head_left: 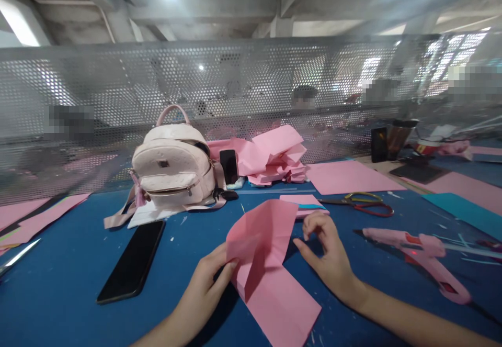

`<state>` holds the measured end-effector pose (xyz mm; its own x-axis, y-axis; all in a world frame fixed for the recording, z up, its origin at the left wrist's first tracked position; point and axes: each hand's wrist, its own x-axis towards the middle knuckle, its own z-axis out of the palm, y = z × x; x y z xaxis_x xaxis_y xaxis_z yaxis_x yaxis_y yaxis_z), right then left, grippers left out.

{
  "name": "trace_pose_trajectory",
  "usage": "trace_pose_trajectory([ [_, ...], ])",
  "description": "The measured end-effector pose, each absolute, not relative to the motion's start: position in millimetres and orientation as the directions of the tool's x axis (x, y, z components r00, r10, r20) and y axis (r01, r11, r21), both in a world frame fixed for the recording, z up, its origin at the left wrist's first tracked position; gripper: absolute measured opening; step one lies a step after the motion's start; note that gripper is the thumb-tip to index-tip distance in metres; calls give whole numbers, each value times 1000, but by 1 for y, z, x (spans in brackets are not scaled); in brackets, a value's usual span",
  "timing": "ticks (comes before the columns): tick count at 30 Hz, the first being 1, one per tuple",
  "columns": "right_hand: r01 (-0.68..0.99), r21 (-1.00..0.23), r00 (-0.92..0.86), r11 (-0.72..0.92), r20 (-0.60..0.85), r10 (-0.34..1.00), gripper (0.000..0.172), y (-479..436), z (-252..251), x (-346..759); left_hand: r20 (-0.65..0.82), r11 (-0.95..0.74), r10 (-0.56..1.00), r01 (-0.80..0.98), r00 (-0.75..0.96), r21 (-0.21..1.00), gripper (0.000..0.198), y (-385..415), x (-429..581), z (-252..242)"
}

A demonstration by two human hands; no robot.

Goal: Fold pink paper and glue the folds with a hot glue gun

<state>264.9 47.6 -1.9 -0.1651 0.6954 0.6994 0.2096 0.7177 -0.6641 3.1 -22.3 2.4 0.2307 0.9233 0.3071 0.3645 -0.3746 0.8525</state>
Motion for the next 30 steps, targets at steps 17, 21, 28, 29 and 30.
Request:
trace_pose_trajectory([
  [17, 220, -87, -772, 972, 594, 228, 23, 38, 42, 210, 196, -221, 953, 90, 229, 971, 35, -19, 0, 1],
  [21, 224, -172, -763, 959, 581, 282, 21, 41, 41, 205, 194, -211, 955, 57, 224, 976, 37, -17, 1, 2],
  [28, 251, -207, -764, 945, 557, 325, 23, 36, 45, 203, 138, -161, 965, 85, 222, 983, 42, -22, 7, 3],
  [29, 256, -195, -763, 947, 560, 322, 23, 36, 46, 203, 131, -154, 967, 91, 221, 984, 42, -24, 8, 4],
  [30, 259, -177, -764, 950, 564, 314, 24, 35, 47, 203, 126, -150, 968, 95, 218, 984, 43, -26, 8, 6],
])
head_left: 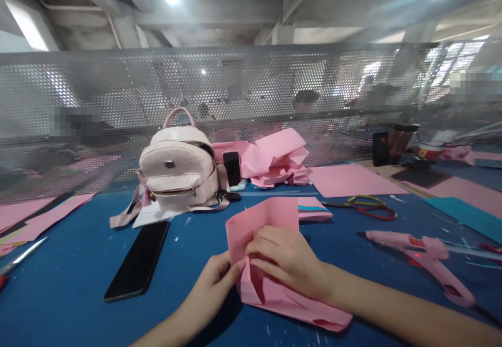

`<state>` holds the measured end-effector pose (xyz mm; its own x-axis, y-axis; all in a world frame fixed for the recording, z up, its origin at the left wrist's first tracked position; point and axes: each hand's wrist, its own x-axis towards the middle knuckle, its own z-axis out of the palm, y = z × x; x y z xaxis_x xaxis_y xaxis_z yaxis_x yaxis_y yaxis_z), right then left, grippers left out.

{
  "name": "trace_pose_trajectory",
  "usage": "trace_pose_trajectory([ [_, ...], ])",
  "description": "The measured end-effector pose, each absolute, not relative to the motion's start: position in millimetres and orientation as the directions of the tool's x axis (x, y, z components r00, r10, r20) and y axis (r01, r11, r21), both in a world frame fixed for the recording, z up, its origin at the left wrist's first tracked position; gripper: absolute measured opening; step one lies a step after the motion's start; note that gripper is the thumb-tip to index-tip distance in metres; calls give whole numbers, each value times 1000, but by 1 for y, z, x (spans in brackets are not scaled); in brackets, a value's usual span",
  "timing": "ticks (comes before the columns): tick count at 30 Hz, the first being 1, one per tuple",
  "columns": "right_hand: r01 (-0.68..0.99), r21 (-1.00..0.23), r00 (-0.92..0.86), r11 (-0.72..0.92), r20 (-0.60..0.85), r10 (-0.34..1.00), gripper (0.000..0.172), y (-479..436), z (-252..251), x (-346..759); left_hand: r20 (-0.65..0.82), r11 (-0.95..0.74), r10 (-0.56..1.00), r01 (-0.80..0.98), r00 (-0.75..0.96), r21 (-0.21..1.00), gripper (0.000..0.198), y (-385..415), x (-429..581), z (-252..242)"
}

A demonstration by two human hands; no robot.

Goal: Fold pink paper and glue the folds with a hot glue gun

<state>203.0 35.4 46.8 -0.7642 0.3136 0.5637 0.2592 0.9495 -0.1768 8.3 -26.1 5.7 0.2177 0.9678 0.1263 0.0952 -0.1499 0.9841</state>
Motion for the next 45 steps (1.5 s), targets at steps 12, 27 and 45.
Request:
trace_pose_trajectory([
  [12, 265, -22, -738, 964, 638, 218, 34, 37, 65, 209, 106, -197, 874, 145, 474, 970, 88, -47, -4, 18],
  [27, 257, 116, -699, 960, 707, 102, 20, 26, 70, 212, 110, -213, 929, 268, 353, 940, 55, -55, 9, 14],
  [45, 265, 236, -805, 935, 588, 80, 23, 22, 90, 215, 213, -281, 949, 317, 234, 906, 45, -62, 15, 14],
])
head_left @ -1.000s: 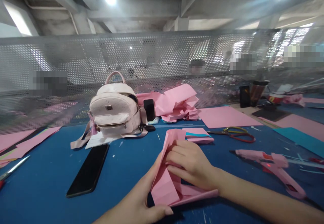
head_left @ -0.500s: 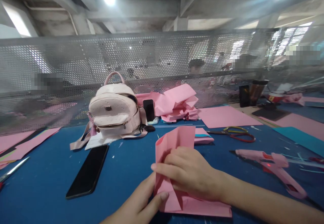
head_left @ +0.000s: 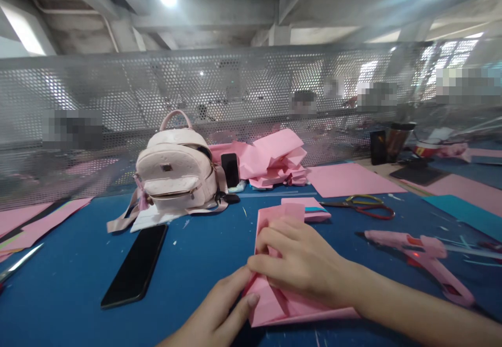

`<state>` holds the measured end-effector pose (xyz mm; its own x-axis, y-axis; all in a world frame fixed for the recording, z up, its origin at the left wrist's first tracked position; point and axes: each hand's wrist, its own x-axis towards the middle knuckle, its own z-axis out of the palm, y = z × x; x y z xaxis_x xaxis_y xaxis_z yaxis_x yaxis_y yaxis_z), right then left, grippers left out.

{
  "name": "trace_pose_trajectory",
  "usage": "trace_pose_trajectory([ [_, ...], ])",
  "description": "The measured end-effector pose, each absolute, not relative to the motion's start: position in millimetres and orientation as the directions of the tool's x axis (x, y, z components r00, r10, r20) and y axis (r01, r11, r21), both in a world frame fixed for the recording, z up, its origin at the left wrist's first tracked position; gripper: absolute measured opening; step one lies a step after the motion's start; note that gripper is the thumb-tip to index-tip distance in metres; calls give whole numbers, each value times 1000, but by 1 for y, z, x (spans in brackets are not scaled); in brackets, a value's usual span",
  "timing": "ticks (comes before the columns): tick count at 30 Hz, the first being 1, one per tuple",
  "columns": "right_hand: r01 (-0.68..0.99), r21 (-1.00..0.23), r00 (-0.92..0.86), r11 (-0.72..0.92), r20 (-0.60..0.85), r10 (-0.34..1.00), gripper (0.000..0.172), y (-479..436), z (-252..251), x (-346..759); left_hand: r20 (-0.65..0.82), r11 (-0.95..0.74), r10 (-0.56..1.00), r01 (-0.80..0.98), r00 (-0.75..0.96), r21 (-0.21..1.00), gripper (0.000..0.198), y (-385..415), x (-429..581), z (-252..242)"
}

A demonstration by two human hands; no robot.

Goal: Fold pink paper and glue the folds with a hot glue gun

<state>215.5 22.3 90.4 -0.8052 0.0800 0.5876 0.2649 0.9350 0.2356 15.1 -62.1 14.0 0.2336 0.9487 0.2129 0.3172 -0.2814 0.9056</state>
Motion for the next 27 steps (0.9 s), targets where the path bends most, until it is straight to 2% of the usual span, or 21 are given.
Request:
trace_pose_trajectory([
  [3, 331, 285, -747, 900, 662, 64, 27, 19, 98, 219, 235, -289, 954, 351, 188, 891, 44, -61, 12, 9],
  [6, 323, 300, -753, 898, 656, 52, 33, 17, 108, 221, 296, -359, 929, 343, 224, 868, 43, -56, 10, 10],
  [11, 272, 186, -797, 944, 593, 113, 33, 18, 118, 224, 389, -458, 879, 266, 276, 848, 41, -49, 10, 21],
  [15, 259, 115, -803, 959, 578, 148, 30, 17, 118, 226, 345, -402, 901, 204, 265, 893, 33, -50, 14, 31],
  [21, 228, 86, -817, 970, 559, 143, 32, 11, 114, 224, 319, -369, 905, 148, 280, 918, 29, -51, 17, 42],
  [27, 221, 10, -827, 975, 531, 182, 27, 9, 108, 221, 377, -403, 912, 186, 160, 896, 22, -50, 16, 40],
])
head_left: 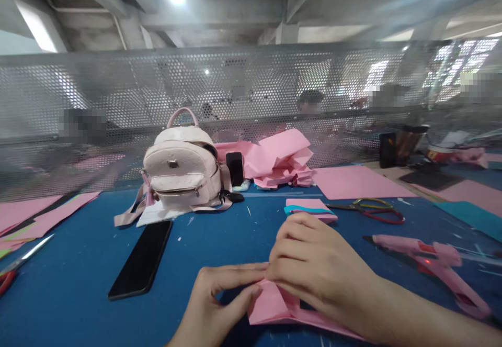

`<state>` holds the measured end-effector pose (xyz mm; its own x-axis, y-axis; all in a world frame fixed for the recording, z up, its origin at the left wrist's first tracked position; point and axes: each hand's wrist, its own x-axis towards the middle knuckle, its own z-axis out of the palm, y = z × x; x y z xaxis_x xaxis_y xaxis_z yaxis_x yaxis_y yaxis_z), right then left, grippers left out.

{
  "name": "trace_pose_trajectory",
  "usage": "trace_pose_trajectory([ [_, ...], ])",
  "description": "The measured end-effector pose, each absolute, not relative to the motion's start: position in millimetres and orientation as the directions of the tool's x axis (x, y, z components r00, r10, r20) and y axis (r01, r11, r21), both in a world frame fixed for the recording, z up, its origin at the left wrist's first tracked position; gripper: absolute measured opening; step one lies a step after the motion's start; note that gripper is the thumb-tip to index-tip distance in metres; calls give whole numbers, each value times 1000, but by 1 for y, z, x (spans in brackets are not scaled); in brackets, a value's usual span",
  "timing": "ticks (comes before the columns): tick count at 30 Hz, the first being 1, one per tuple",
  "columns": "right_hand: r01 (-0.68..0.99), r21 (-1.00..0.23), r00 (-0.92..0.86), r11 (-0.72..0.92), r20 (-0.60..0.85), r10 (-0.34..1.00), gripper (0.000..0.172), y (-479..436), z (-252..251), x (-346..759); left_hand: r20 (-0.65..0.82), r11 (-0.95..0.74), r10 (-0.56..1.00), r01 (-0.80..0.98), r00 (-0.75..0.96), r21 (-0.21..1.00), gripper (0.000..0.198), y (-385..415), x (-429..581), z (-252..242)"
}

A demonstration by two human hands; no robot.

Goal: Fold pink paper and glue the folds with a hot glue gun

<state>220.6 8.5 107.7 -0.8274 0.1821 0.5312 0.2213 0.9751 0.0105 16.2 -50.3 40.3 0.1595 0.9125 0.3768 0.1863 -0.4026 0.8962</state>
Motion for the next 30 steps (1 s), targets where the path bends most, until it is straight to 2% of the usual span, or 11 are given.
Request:
trace_pose_trajectory([
  [5, 197, -50, -830, 979, 524, 194, 31, 6, 108, 219, 268, -279, 959, 139, 91, 950, 16, -50, 14, 39],
  [11, 206, -19, -844, 978, 502, 188, 38, 6, 110, 219, 149, -150, 985, 5, 85, 989, 10, -48, 15, 40],
  [16, 188, -27, -849, 982, 497, 177, 38, 6, 110, 219, 134, -132, 988, -26, 72, 991, 8, -44, 15, 39],
  [23, 228, 86, -878, 970, 449, 166, 20, 7, 109, 219, 166, -168, 985, 21, 55, 986, 9, -45, 13, 37],
  [30, 303, 58, -860, 951, 447, 246, 5, 5, 108, 218, 186, -186, 982, 27, 30, 982, 9, -46, 14, 36],
])
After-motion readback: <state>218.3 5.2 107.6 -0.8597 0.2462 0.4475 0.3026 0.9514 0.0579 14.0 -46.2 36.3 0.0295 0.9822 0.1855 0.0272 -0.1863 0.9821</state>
